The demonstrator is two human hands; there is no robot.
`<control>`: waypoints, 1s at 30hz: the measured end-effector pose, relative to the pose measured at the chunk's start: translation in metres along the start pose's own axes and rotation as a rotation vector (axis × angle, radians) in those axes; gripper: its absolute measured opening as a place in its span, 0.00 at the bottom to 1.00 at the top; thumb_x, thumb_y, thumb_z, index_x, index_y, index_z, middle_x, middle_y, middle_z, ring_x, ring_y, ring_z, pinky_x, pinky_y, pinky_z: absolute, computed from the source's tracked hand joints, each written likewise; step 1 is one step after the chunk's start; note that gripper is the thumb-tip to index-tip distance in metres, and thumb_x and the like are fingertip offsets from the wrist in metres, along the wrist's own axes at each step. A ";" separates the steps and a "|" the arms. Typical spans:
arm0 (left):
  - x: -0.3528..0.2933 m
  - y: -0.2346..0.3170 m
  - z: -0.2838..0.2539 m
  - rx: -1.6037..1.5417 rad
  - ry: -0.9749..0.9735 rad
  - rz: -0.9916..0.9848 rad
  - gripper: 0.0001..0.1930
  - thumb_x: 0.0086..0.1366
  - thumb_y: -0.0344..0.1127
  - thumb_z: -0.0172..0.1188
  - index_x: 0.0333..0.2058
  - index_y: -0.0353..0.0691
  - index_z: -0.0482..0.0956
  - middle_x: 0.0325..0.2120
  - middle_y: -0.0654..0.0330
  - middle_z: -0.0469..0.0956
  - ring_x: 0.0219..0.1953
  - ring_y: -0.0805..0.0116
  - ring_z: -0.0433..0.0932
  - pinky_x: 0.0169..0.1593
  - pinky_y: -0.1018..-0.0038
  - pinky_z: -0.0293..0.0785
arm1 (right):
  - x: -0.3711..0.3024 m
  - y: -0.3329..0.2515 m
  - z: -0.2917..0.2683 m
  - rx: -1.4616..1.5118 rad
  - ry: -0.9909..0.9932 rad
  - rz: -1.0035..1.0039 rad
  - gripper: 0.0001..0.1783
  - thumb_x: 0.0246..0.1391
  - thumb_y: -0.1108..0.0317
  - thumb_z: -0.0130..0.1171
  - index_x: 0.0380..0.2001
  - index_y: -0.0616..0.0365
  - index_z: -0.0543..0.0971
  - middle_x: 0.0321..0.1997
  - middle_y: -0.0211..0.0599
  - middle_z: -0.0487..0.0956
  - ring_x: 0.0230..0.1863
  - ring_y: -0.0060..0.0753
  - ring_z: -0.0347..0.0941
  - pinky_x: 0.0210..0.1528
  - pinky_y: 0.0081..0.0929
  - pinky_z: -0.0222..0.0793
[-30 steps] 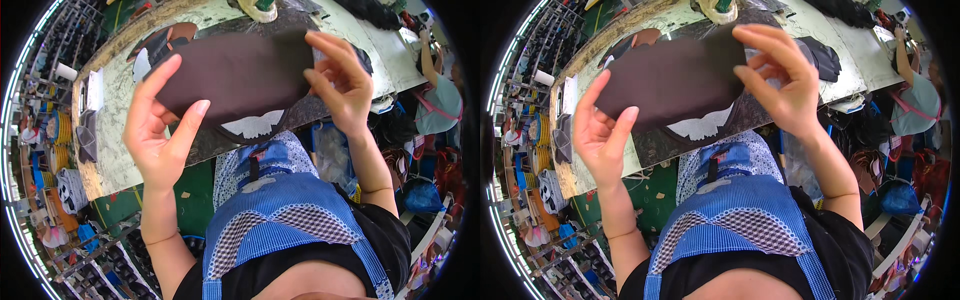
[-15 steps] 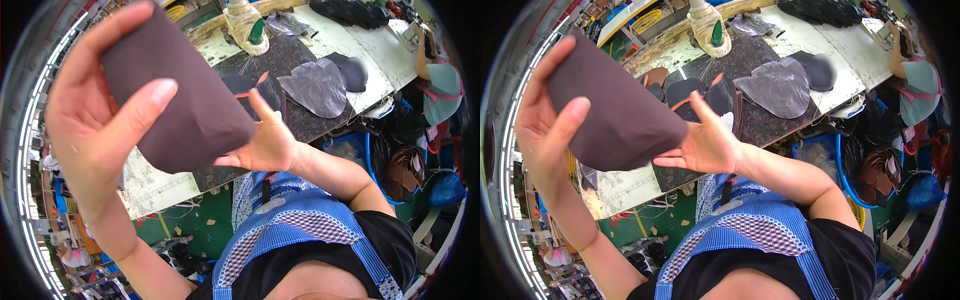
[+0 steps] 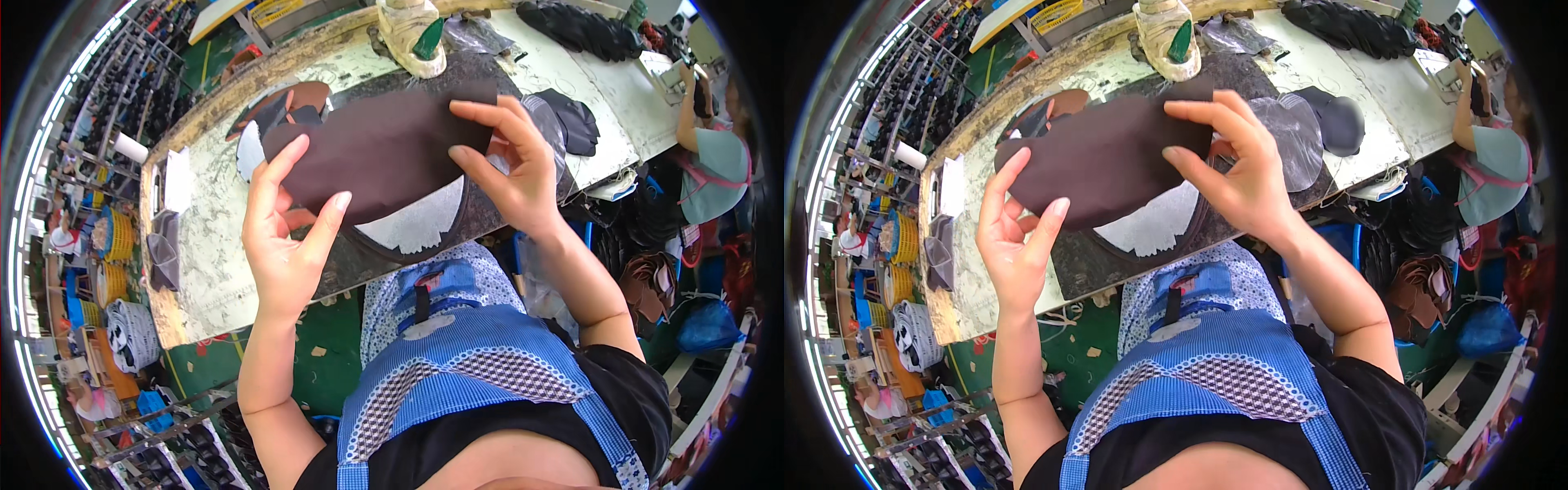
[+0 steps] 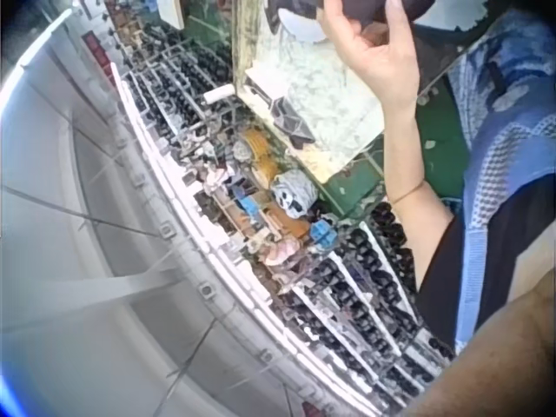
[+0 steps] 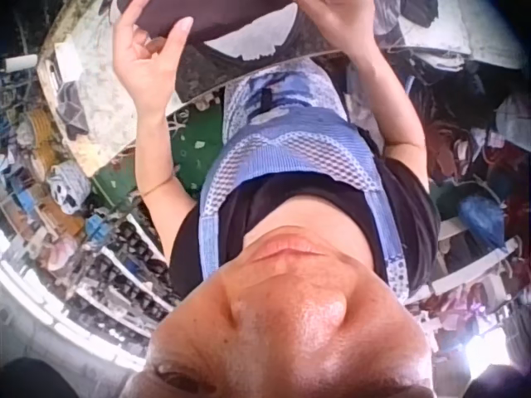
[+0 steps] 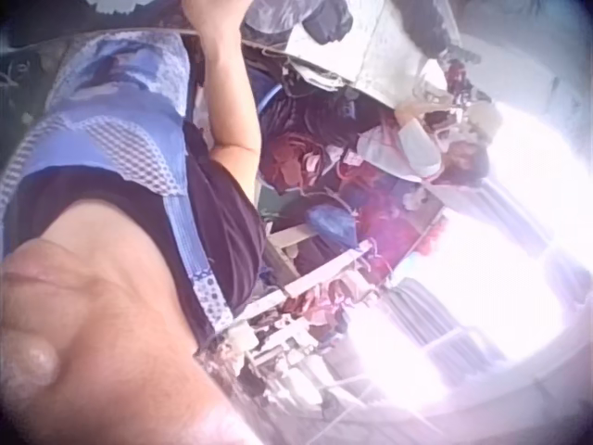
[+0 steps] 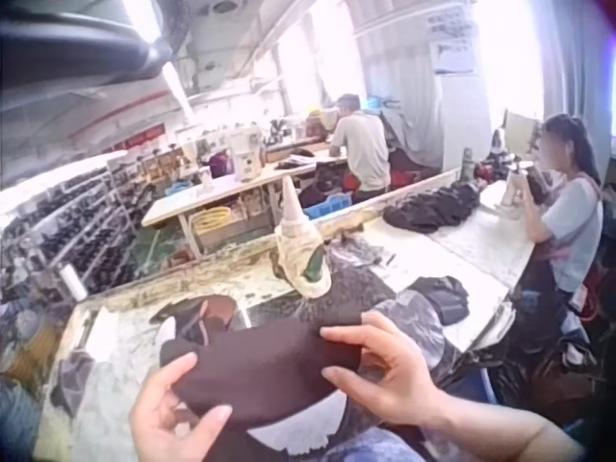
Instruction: The person assembles leather shoe upper parts by hand, peeling off adhesive backing from the leather pieces and pressing them together to form the lining.
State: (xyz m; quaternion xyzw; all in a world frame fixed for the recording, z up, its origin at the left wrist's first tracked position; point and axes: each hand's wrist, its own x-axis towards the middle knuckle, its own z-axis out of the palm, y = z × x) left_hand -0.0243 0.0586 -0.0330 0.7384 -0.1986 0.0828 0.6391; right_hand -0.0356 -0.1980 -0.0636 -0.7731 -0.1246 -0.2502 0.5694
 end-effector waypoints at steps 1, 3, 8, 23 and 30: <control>0.000 -0.004 0.001 0.050 0.026 0.038 0.32 0.57 0.18 0.67 0.61 0.35 0.70 0.52 0.59 0.71 0.45 0.76 0.76 0.36 0.85 0.79 | 0.004 -0.003 -0.001 -0.140 0.012 -0.119 0.25 0.47 0.77 0.69 0.51 0.56 0.81 0.44 0.34 0.74 0.41 0.24 0.73 0.36 0.20 0.71; 0.000 -0.009 0.003 0.107 0.072 0.077 0.33 0.56 0.17 0.68 0.61 0.37 0.70 0.51 0.60 0.71 0.40 0.77 0.74 0.34 0.84 0.78 | 0.014 -0.005 -0.007 -0.290 -0.023 -0.237 0.27 0.45 0.77 0.70 0.53 0.55 0.80 0.44 0.34 0.73 0.40 0.27 0.73 0.35 0.19 0.72; -0.023 0.011 0.001 0.043 0.038 0.142 0.39 0.53 0.16 0.69 0.64 0.31 0.63 0.54 0.49 0.73 0.49 0.64 0.79 0.43 0.77 0.82 | -0.001 -0.041 -0.035 -0.274 -0.207 -0.244 0.35 0.45 0.83 0.70 0.59 0.69 0.73 0.60 0.42 0.70 0.57 0.33 0.73 0.51 0.25 0.75; -0.021 -0.062 0.004 0.348 0.004 0.130 0.37 0.52 0.17 0.71 0.61 0.35 0.70 0.46 0.60 0.69 0.40 0.74 0.77 0.39 0.79 0.86 | 0.004 0.027 -0.021 -0.269 -0.361 -0.086 0.34 0.46 0.79 0.69 0.59 0.53 0.76 0.55 0.36 0.72 0.45 0.30 0.75 0.41 0.22 0.76; -0.018 -0.071 0.004 0.675 -0.022 0.377 0.35 0.51 0.24 0.75 0.59 0.35 0.72 0.54 0.55 0.70 0.48 0.64 0.77 0.53 0.67 0.78 | 0.010 0.036 -0.014 -0.301 -0.404 -0.039 0.31 0.47 0.78 0.68 0.58 0.56 0.76 0.53 0.38 0.72 0.44 0.33 0.75 0.41 0.24 0.76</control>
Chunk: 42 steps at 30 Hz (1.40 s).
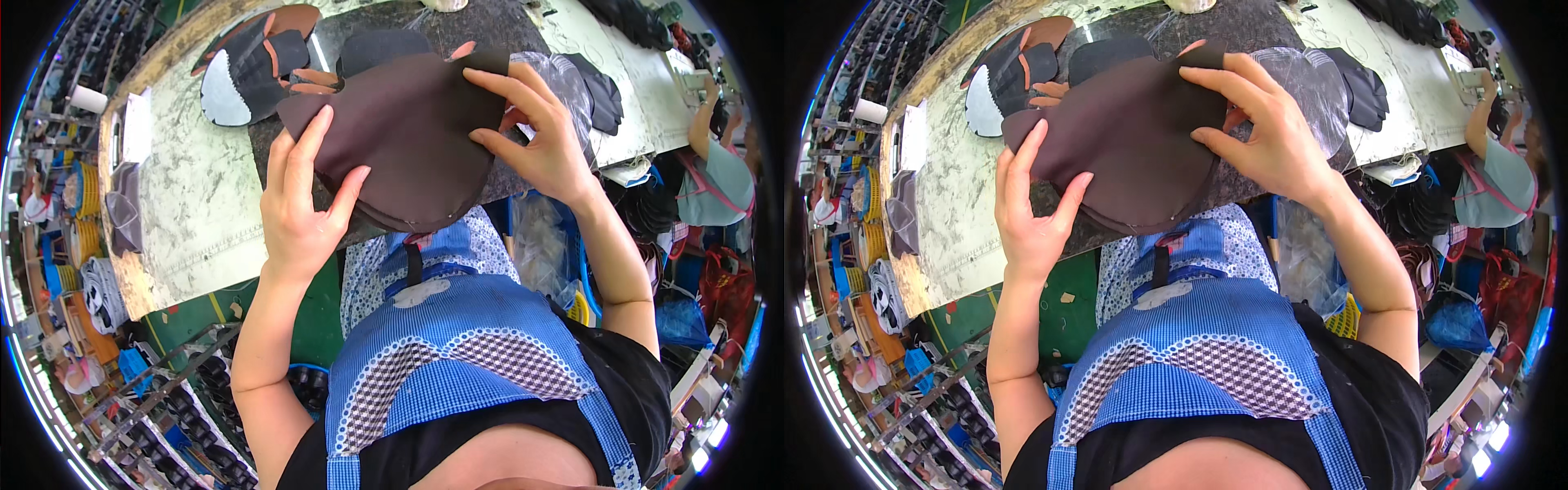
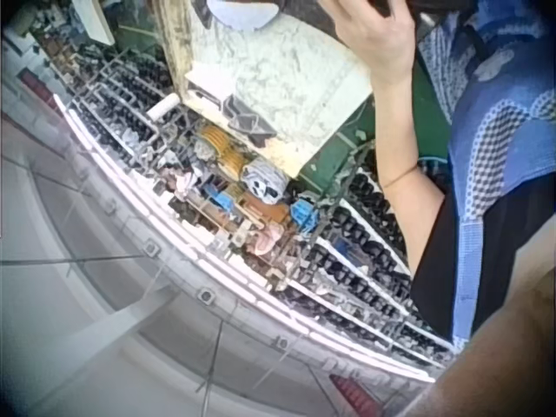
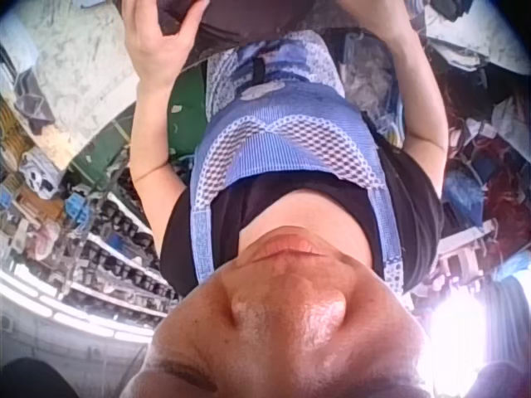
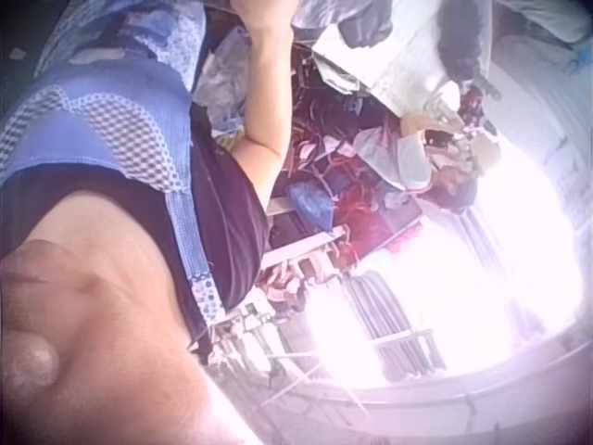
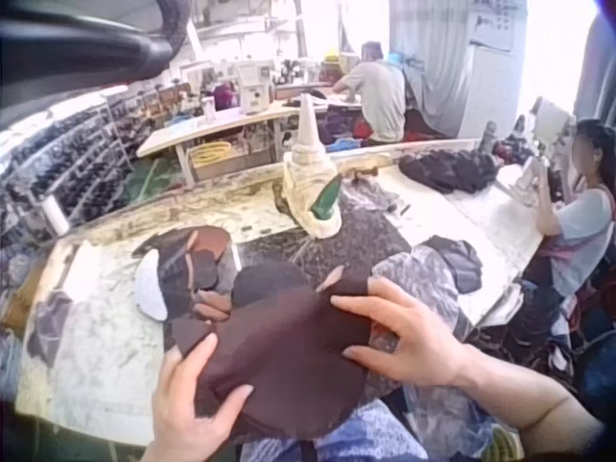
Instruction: The person assembles leather shoe upper parts by hand, peeling off adhesive backing from the leather pieces and pressing them together to form the lining.
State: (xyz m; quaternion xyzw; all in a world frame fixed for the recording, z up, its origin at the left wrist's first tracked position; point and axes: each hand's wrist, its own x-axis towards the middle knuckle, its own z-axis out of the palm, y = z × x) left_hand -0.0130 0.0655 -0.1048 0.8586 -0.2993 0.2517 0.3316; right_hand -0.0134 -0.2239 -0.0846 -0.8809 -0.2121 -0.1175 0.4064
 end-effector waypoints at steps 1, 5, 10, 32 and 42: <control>-0.001 -0.001 0.000 -0.031 -0.032 -0.060 0.33 0.53 0.26 0.74 0.59 0.35 0.73 0.59 0.53 0.70 0.52 0.61 0.75 0.59 0.63 0.71 | 0.001 0.000 0.002 -0.002 0.002 -0.004 0.31 0.47 0.78 0.68 0.58 0.56 0.76 0.53 0.38 0.72 0.44 0.33 0.75 0.41 0.24 0.76; 0.004 -0.011 0.002 -0.228 -0.038 -0.341 0.27 0.57 0.25 0.70 0.57 0.35 0.74 0.55 0.58 0.73 0.50 0.63 0.75 0.55 0.66 0.74 | 0.007 0.001 0.007 0.079 -0.001 0.146 0.27 0.49 0.76 0.66 0.55 0.59 0.77 0.48 0.36 0.74 0.39 0.29 0.73 0.38 0.22 0.72; 0.033 -0.018 0.010 -0.300 -0.047 -0.584 0.20 0.57 0.27 0.69 0.49 0.37 0.80 0.51 0.57 0.74 0.48 0.60 0.75 0.53 0.63 0.73 | 0.008 0.000 0.014 0.098 0.040 0.215 0.22 0.49 0.74 0.65 0.51 0.61 0.79 0.39 0.32 0.72 0.31 0.23 0.69 0.34 0.20 0.67; 0.005 -0.180 -0.044 0.631 -0.155 0.013 0.24 0.54 0.26 0.63 0.51 0.44 0.74 0.52 0.52 0.79 0.55 0.54 0.78 0.67 0.64 0.66 | 0.009 -0.020 0.044 -0.153 0.043 -0.207 0.12 0.42 0.74 0.69 0.34 0.56 0.83 0.40 0.33 0.81 0.42 0.40 0.75 0.45 0.35 0.70; 0.017 -0.205 -0.040 0.601 -0.116 -0.058 0.20 0.56 0.29 0.66 0.49 0.41 0.76 0.51 0.52 0.78 0.54 0.51 0.76 0.59 0.62 0.70 | -0.034 0.001 -0.033 0.067 0.367 0.136 0.08 0.57 0.78 0.58 0.39 0.63 0.83 0.44 0.37 0.82 0.45 0.29 0.77 0.48 0.26 0.71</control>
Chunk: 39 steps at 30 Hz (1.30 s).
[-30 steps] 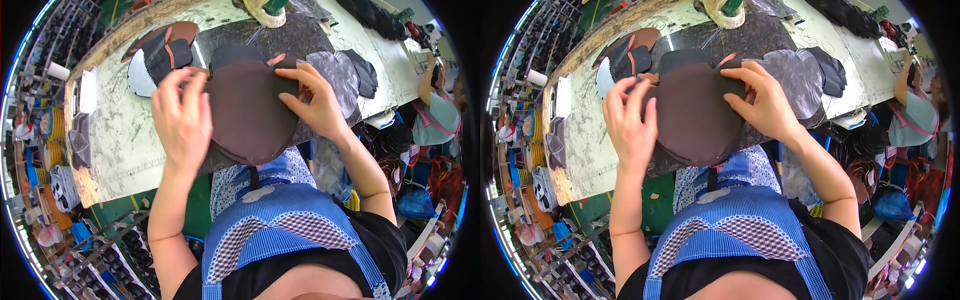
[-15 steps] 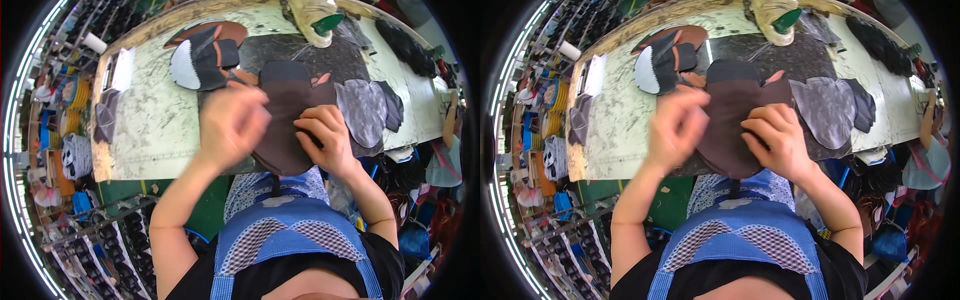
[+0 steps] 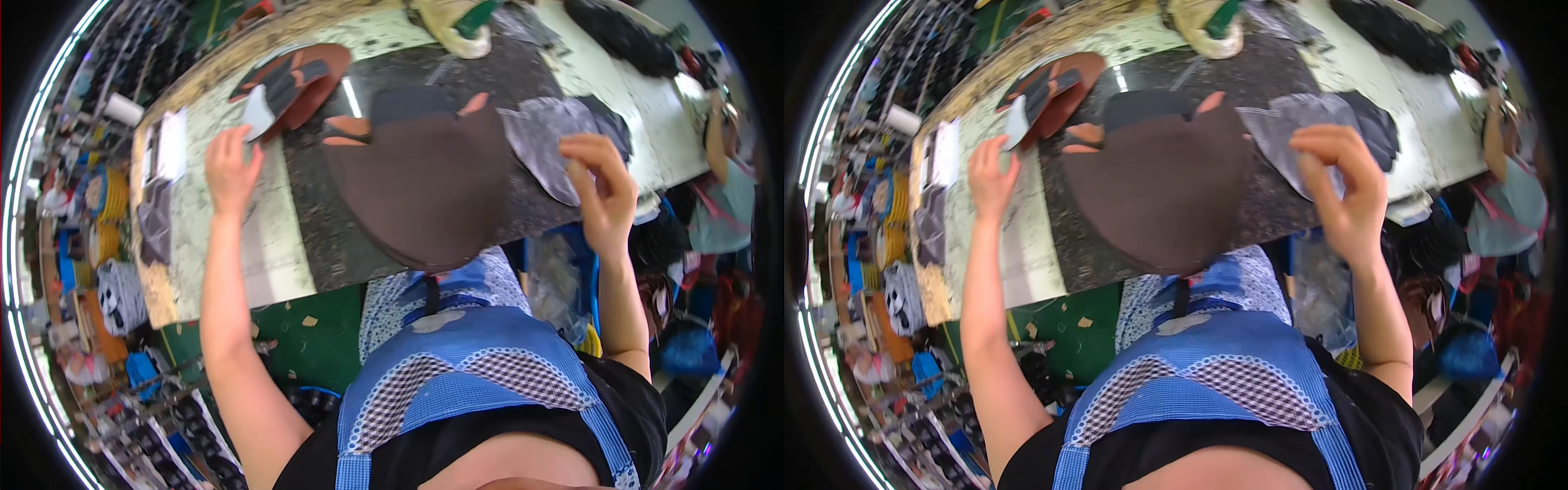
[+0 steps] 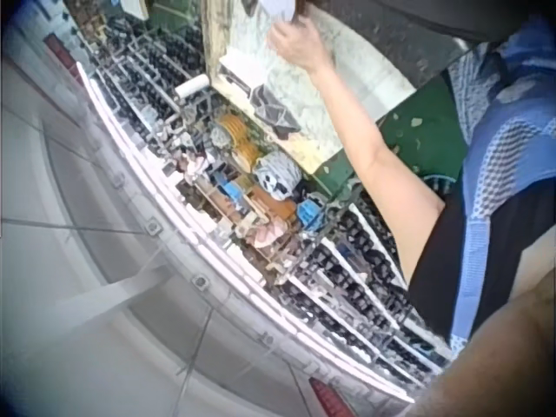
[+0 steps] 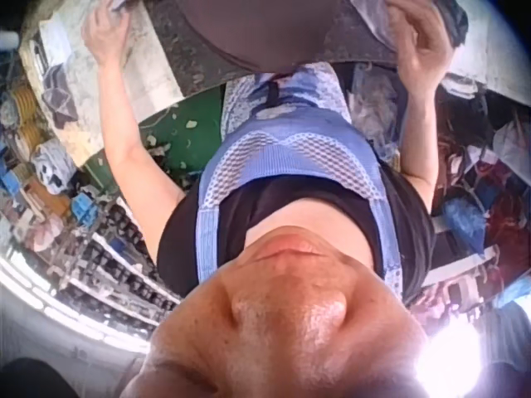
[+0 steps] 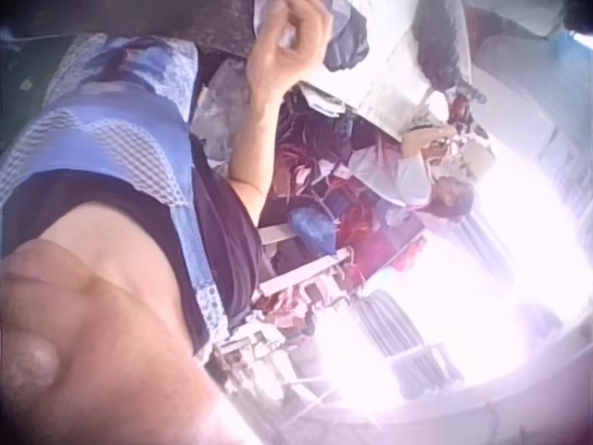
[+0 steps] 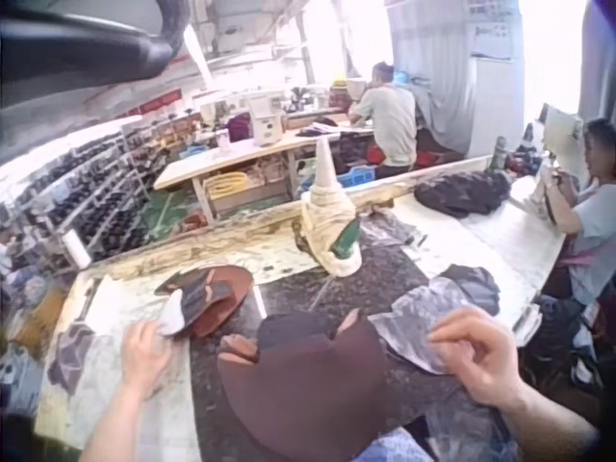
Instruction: The person assembles leather shoe upper parts by hand, peeling off adhesive backing from the leather pieces and pressing them together to form the lining.
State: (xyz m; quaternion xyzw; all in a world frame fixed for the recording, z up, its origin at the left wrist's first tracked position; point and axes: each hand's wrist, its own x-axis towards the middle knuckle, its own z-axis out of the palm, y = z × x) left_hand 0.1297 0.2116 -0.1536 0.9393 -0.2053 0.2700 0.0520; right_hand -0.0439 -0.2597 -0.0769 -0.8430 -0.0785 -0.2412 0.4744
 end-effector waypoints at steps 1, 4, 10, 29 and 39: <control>0.003 0.005 0.000 -0.036 0.004 0.025 0.20 0.56 0.29 0.66 0.49 0.41 0.76 0.51 0.52 0.78 0.54 0.51 0.76 0.59 0.62 0.70 | 0.000 0.008 -0.015 0.040 0.034 0.122 0.08 0.59 0.76 0.57 0.40 0.64 0.83 0.41 0.34 0.81 0.43 0.25 0.76 0.46 0.23 0.70; -0.005 -0.011 0.014 -0.201 -0.041 0.110 0.29 0.56 0.27 0.66 0.58 0.41 0.71 0.53 0.51 0.77 0.58 0.48 0.73 0.58 0.62 0.70 | -0.002 0.036 -0.043 0.087 0.122 0.347 0.09 0.62 0.70 0.58 0.41 0.63 0.83 0.34 0.27 0.81 0.37 0.17 0.74 0.41 0.18 0.68; 0.018 -0.001 -0.009 -0.265 0.268 -0.222 0.09 0.65 0.26 0.64 0.44 0.36 0.81 0.36 0.57 0.84 0.39 0.61 0.83 0.46 0.69 0.78 | -0.029 0.068 -0.040 -0.293 -0.098 0.075 0.10 0.50 0.71 0.69 0.37 0.59 0.83 0.36 0.35 0.80 0.39 0.34 0.75 0.43 0.29 0.71; 0.030 0.274 -0.117 -1.141 -0.047 0.367 0.14 0.57 0.34 0.72 0.41 0.40 0.82 0.39 0.58 0.82 0.38 0.63 0.82 0.42 0.67 0.77 | 0.052 -0.046 0.006 0.364 -0.191 0.048 0.12 0.62 0.67 0.62 0.31 0.67 0.83 0.33 0.28 0.82 0.31 0.12 0.72 0.30 0.16 0.67; 0.062 0.273 -0.109 -1.853 0.031 -0.285 0.08 0.71 0.31 0.58 0.38 0.30 0.77 0.31 0.58 0.82 0.34 0.76 0.81 0.40 0.80 0.78 | 0.050 -0.067 0.047 0.787 -0.235 0.139 0.16 0.61 0.76 0.60 0.52 0.65 0.80 0.46 0.36 0.82 0.47 0.24 0.77 0.51 0.23 0.74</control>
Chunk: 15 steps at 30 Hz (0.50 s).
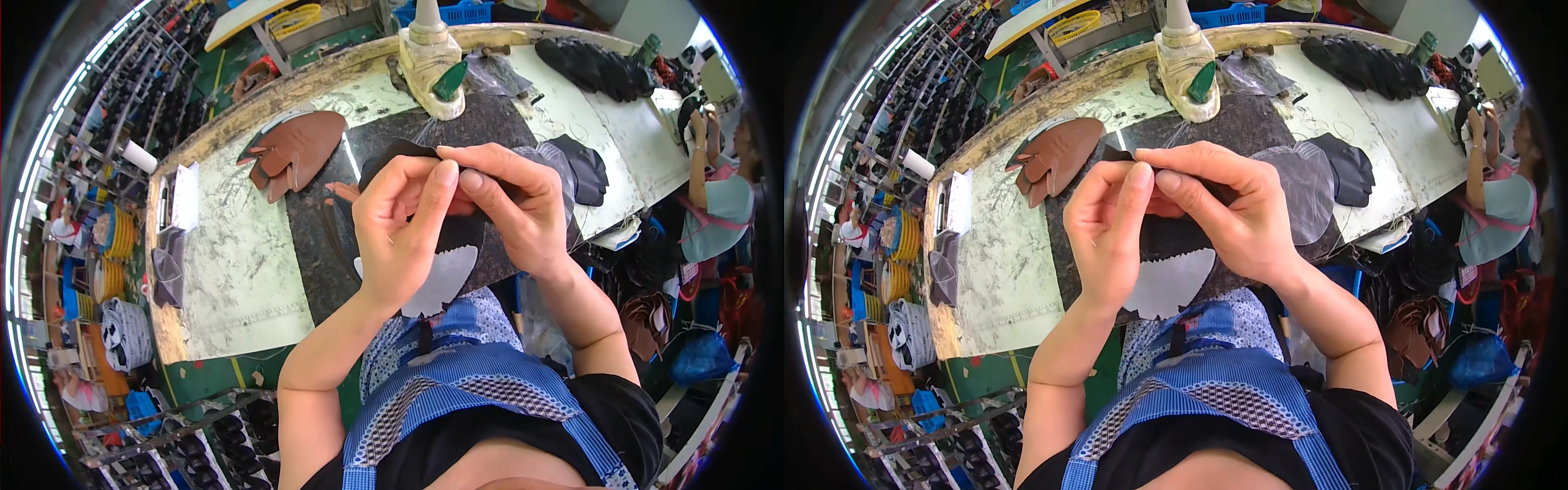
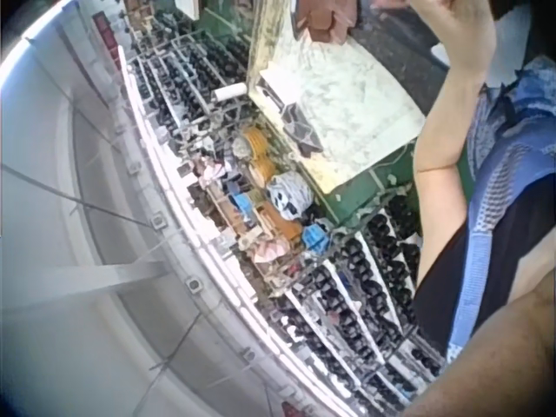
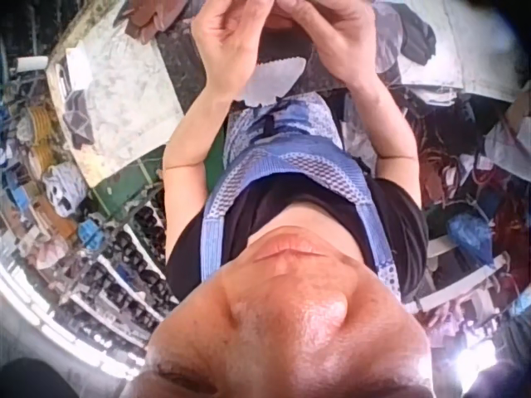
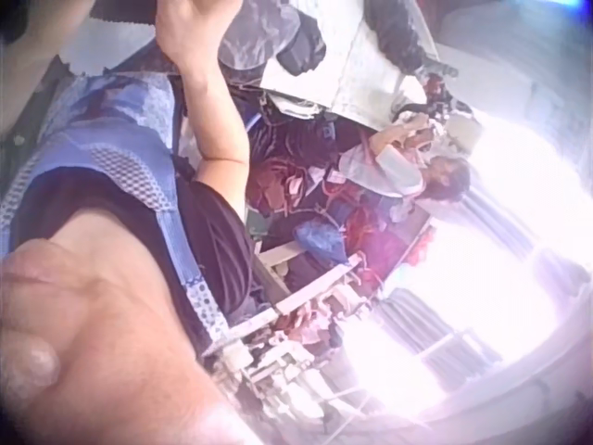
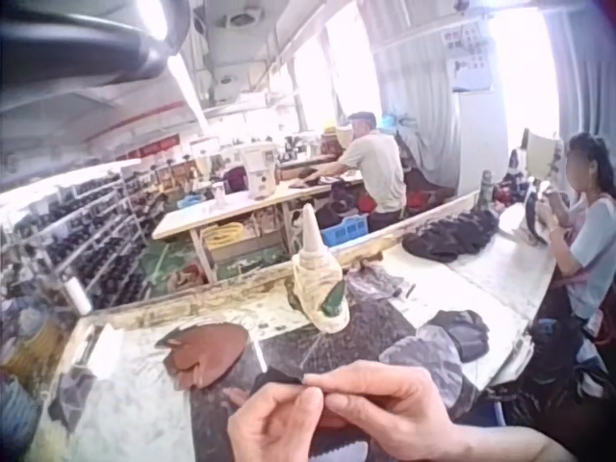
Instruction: The person assembles leather shoe upper parts by hand, peeling off adhesive backing from the leather pieces and pressing them together to form the lining.
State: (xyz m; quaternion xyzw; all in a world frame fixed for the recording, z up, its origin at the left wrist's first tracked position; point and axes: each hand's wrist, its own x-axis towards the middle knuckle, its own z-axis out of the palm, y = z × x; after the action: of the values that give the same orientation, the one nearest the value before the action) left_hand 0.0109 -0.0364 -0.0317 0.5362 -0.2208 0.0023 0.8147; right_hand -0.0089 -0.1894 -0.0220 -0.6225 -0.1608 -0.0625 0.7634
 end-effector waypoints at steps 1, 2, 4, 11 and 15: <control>0.004 0.003 -0.002 0.000 -0.004 0.006 0.08 0.71 0.31 0.58 0.38 0.30 0.77 0.31 0.58 0.82 0.34 0.76 0.81 0.40 0.80 0.78 | 0.003 -0.002 0.000 -0.274 0.019 -0.138 0.15 0.59 0.76 0.61 0.50 0.64 0.81 0.45 0.37 0.82 0.45 0.28 0.78 0.49 0.24 0.74; 0.008 0.006 -0.006 0.010 -0.005 -0.040 0.08 0.71 0.31 0.59 0.37 0.31 0.78 0.29 0.60 0.82 0.32 0.77 0.80 0.38 0.80 0.77 | 0.006 -0.005 0.000 -0.547 0.040 -0.275 0.14 0.58 0.77 0.61 0.48 0.63 0.82 0.43 0.39 0.83 0.44 0.31 0.79 0.47 0.24 0.74; 0.017 0.014 -0.011 0.006 -0.015 -0.139 0.08 0.69 0.32 0.60 0.35 0.33 0.80 0.26 0.62 0.80 0.27 0.79 0.77 0.34 0.82 0.75 | 0.011 -0.010 0.002 -0.700 0.062 -0.386 0.15 0.57 0.78 0.61 0.48 0.62 0.83 0.42 0.40 0.82 0.42 0.34 0.80 0.46 0.25 0.74; 0.022 0.009 -0.014 -0.052 -0.024 -0.181 0.08 0.70 0.32 0.58 0.36 0.32 0.79 0.27 0.62 0.79 0.28 0.79 0.76 0.34 0.82 0.74 | 0.016 -0.009 0.010 -0.424 0.135 -0.177 0.13 0.60 0.76 0.59 0.47 0.64 0.83 0.39 0.37 0.84 0.40 0.28 0.79 0.45 0.23 0.73; 0.015 0.000 -0.011 -0.058 -0.008 -0.087 0.06 0.71 0.30 0.57 0.37 0.31 0.78 0.30 0.62 0.79 0.30 0.79 0.76 0.37 0.81 0.74 | 0.015 -0.002 0.005 -0.044 0.144 0.043 0.11 0.63 0.74 0.56 0.44 0.68 0.83 0.37 0.33 0.84 0.41 0.20 0.77 0.48 0.21 0.73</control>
State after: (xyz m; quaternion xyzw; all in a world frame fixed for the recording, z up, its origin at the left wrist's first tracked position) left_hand 0.0278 -0.0304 -0.0297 0.5214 -0.2005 -0.0415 0.8284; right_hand 0.0034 -0.1838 -0.0141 -0.6363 -0.0906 -0.0944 0.7603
